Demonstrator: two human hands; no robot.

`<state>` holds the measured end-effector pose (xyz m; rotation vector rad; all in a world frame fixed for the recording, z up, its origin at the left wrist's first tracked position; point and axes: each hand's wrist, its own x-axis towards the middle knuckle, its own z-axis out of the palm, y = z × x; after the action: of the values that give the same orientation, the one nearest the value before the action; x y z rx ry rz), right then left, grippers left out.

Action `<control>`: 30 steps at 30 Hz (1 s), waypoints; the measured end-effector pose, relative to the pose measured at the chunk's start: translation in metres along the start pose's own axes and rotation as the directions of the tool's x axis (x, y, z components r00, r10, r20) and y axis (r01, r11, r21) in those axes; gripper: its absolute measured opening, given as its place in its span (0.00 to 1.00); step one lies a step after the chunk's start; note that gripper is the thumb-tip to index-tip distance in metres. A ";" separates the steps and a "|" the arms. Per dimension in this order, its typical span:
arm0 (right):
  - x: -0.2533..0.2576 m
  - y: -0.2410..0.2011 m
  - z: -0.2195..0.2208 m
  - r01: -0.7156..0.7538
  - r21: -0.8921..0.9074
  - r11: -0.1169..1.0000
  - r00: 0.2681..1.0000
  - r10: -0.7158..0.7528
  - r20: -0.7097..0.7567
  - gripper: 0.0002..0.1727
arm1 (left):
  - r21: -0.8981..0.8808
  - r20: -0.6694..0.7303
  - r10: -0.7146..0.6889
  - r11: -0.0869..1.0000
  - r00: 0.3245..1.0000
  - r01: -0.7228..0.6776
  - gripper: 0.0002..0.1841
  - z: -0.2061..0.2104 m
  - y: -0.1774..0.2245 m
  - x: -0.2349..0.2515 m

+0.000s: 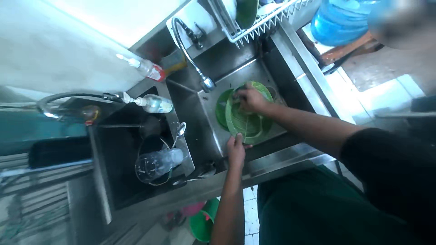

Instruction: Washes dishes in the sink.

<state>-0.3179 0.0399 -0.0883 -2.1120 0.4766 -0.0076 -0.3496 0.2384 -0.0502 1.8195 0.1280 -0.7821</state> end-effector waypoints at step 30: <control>-0.002 -0.007 0.019 0.266 0.008 0.964 0.964 -0.266 0.005 0.16 | 0.100 -0.016 0.042 0.994 0.999 -0.041 0.16 -0.008 0.000 -0.015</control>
<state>-0.3136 0.0593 -0.0925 -2.1538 0.1851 -0.1568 -0.3572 0.2498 -0.0402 1.9183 0.0632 -0.7546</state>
